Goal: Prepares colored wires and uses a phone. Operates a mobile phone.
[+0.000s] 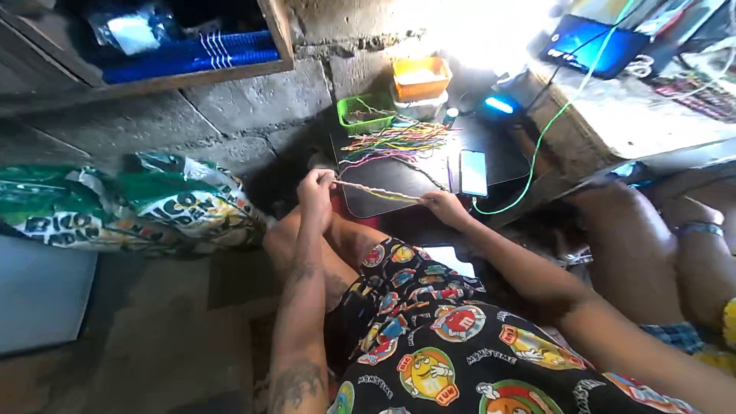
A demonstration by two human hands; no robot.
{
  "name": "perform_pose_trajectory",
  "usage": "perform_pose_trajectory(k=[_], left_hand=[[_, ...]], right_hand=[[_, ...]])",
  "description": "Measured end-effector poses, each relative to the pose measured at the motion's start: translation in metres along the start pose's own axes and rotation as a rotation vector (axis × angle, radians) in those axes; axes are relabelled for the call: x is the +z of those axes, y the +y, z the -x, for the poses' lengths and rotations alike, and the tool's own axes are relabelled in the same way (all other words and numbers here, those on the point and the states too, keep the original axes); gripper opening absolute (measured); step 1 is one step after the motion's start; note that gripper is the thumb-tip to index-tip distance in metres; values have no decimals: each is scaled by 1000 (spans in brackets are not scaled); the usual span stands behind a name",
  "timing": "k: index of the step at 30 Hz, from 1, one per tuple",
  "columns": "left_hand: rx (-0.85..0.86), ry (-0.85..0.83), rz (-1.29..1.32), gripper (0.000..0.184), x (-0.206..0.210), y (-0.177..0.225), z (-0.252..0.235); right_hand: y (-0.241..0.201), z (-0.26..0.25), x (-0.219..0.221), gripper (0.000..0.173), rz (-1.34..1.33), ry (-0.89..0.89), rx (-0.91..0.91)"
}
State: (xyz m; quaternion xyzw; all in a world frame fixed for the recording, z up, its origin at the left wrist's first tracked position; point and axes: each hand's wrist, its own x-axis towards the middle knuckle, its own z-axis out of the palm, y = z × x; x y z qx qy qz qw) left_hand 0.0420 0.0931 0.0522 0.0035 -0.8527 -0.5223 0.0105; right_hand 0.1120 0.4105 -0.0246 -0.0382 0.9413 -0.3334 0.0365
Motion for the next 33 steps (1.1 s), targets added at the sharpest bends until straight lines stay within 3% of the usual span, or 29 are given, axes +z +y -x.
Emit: perform_pose_trajectory(k=[5,11,14,16,20,26,33], left_hand=[[-129,-31,0,25,56,-57,-59],[-337,-89,64,29,78,-79,-61],[-353,-76,-14,27,84,-93,-67],[-373,-72,-70,27,84,-92,-66],[-360,-84,-151,30,86,-89,-65],[-340,-61,-175,27,91,-88,-62],[-321,-61,-222,29,87,-84,-59]], right_hand=[[40,-55,-4,27,205,-67,188],[19,-137,-2,34,160,-38,-1],[9,-184,9,32,224,64,-7],[3,-201,14,31,277,29,54],[-3,-207,17,33,331,-49,120],[17,-205,23,29,367,-80,56],[10,-217,-18,28,398,-156,-88]])
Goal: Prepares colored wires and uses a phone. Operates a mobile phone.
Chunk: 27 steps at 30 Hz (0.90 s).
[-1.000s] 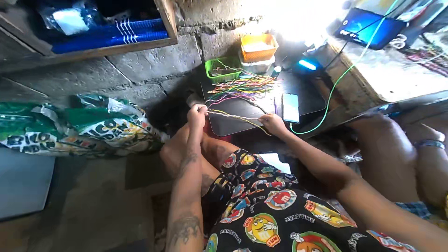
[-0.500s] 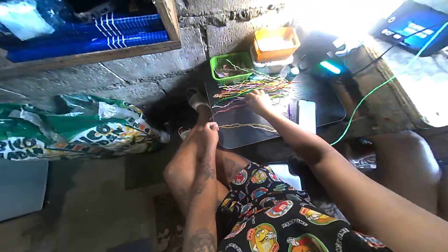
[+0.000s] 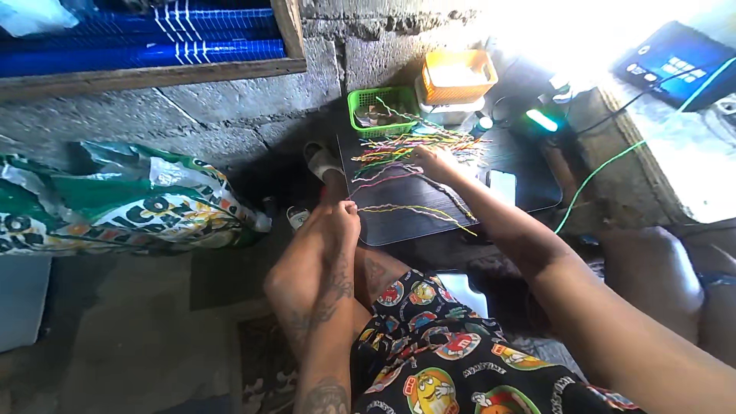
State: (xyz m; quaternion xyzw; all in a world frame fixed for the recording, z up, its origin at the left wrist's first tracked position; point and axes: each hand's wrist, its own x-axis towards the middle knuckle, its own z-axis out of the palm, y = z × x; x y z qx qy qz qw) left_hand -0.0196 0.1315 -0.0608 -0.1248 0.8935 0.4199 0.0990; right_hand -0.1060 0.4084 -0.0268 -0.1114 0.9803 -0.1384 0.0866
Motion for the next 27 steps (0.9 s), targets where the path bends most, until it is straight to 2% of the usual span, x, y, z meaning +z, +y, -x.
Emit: perform_pose_trajectory(k=[2,5,8,14,18,21,23,25,27], left_hand=[[-11,-3,7,28,-2,6,1],[-19,-8,30,29,-2,9,2],[-13,10,11,29,1,3,2],[15,8,-46,35,4,-1,-2],[110,9,-199,40,-5,1,5],[194,53,-249,47,-4,-6,4],[215,82,-226,58,-10,-3,6],[242,120,-113,66,-20,1,10],[292,170,-1,66,-38,12,23]], right_hand=[[3,-1,-17,31,-85,-21,5],[4,0,-35,24,-166,5,16],[1,1,-51,26,-204,21,33],[35,-17,-58,31,-317,128,79],[7,-3,-85,31,-636,277,53],[2,5,-97,35,-1095,469,1],[8,7,-108,42,-1384,604,3],[7,16,-125,42,-1397,734,67],[10,27,-134,39,-1227,836,28]])
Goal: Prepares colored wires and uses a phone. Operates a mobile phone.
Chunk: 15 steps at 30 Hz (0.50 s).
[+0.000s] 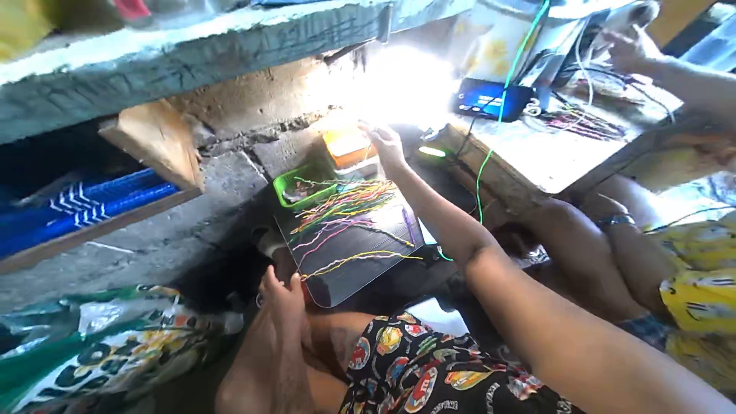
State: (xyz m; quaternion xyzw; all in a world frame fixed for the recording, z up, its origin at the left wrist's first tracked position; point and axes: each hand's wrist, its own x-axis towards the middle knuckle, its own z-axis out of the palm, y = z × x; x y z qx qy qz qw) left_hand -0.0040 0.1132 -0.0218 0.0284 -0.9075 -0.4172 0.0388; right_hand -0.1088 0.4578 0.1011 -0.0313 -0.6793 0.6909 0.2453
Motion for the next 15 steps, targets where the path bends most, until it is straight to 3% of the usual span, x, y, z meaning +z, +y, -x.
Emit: perform_pose_trajectory(k=[4,7,10,12,13,15], left_hand=[[96,54,196,58,-52,52,34],[232,47,344,57,-73,79,63],[395,2,468,73,-86,107,98],[526,-16,539,95,-91,123,124],[593,-2,568,96,-93,128,137],[696,70,588,78,-96,130,163]], right_hand=[[-18,8,-8,27,216,-88,-253],[-33,28,-6,28,430,-225,-553],[-54,66,6,29,573,-332,-785],[-84,111,12,27,575,-500,-858],[-95,132,13,28,575,-589,-875],[-110,169,10,27,543,-710,-895]])
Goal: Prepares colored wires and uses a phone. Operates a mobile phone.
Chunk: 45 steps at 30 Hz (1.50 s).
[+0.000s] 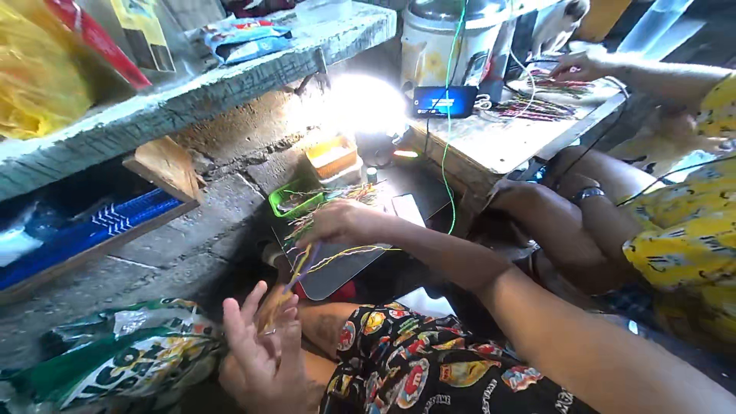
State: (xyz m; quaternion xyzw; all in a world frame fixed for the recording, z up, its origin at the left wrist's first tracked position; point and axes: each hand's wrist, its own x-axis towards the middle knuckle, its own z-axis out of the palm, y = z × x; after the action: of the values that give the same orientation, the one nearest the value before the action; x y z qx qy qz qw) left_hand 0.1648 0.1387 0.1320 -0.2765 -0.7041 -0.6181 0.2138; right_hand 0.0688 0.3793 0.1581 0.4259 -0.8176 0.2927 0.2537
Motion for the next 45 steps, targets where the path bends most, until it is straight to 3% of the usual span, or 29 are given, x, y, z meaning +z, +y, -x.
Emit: perform_pose_trajectory(k=[3,5,10,15,21,28,32,34,36,40,41,43,45], left_hand=[[121,64,-154,31,-7,12,25],[180,29,-275,20,-15,15,36],[209,-54,-444,26,-29,36,61],[123,-6,-519,28,-34,51,67],[150,-8,-423,24,-45,53,65],[-53,110,-411,23,-66,72,69],[9,73,-119,9,-73,69,68],[-33,-10,43,11,-65,73,69],[-137,-74,203,14,-49,75,71],[-226,-164,355,66,-31,66,72],[-216,-177,348,64,-30,66,73],[-169,-209,309,37,-33,64,74],[-116,-215,234,21,-37,65,74]], right_hand=[[-42,22,-11,27,-119,-66,3],[-65,37,-21,28,-136,-59,25],[-111,56,-42,26,-113,-154,91],[-153,59,-64,22,-39,-229,74],[-156,66,-83,24,-99,-249,92],[-146,75,-76,26,-228,153,354],[-148,71,-64,33,-487,288,647],[-151,71,-47,38,-558,138,695],[-158,73,-19,42,-619,-47,620],[-179,69,14,39,-576,-269,416],[-181,68,16,38,-547,-305,384],[-179,66,17,38,-508,-369,362],[-174,66,16,40,-498,-391,344]])
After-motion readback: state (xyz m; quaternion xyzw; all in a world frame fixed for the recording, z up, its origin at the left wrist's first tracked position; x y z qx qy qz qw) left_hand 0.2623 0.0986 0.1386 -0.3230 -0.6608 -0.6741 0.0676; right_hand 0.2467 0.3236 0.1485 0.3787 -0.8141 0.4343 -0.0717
